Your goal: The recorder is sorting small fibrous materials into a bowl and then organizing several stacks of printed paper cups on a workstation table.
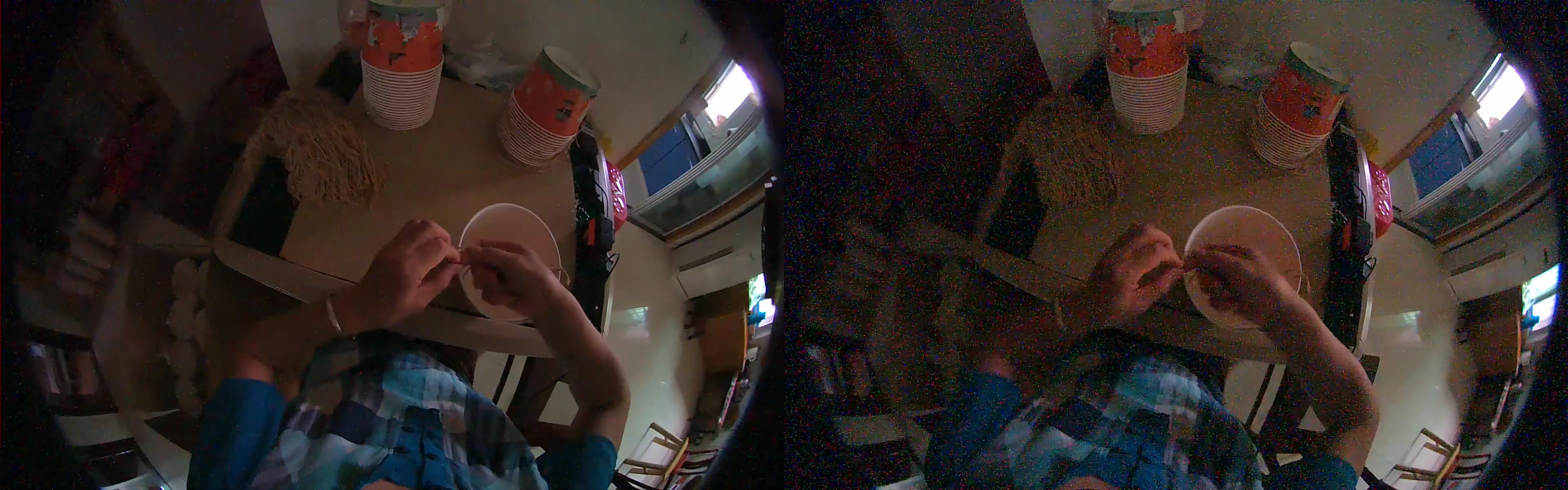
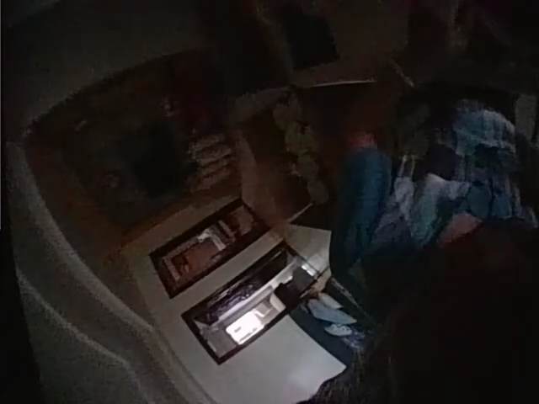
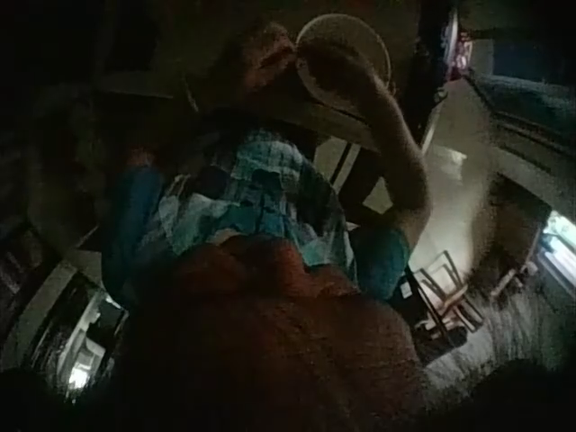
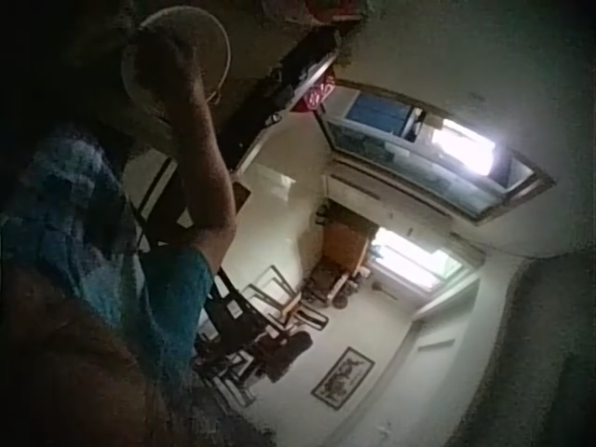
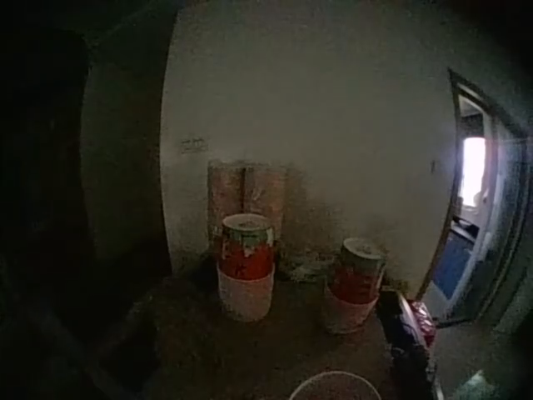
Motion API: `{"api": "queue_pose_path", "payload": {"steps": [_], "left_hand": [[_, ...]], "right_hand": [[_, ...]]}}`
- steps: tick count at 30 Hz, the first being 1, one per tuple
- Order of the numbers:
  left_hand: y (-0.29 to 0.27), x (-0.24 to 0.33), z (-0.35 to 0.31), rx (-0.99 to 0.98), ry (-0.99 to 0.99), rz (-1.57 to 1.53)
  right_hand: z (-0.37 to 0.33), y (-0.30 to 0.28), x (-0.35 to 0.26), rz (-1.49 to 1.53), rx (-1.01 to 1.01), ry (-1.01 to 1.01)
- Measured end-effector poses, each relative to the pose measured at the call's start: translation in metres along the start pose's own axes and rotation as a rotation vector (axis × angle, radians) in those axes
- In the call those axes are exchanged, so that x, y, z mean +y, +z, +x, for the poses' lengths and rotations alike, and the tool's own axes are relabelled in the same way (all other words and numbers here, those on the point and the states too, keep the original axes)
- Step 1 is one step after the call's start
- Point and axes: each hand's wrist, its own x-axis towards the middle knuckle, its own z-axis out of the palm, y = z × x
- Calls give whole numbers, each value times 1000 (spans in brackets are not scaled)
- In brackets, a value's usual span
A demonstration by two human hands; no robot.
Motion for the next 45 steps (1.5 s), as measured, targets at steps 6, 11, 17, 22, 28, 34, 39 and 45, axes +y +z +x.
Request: {"api": "queue_pose_path", "payload": {"steps": [6, 11, 17, 22, 28, 34, 39, 45], "left_hand": [[-2, 7, -1, -3, -46, -4], [1, 8, -2, -19, -77, 8], [3, 7, -4, -26, -126, 0], [4, 7, -7, -13, -131, -31], [4, 8, -10, -60, -203, -94], [4, 9, -6, 33, -146, -67], [4, 11, -10, 4, -363, -311], [10, 7, -14, -34, -707, -634]], "right_hand": [[1, -5, 6, 87, -133, -50], [5, -11, 13, 219, -236, -102], [2, -3, 12, 285, -200, -83], [4, -6, 13, 309, -233, -99], [1, 8, 15, 371, -97, -57], [5, 9, 12, 266, -62, -72], [6, 8, 10, 240, -152, -80], [14, -3, 16, 244, -211, -84]]}}
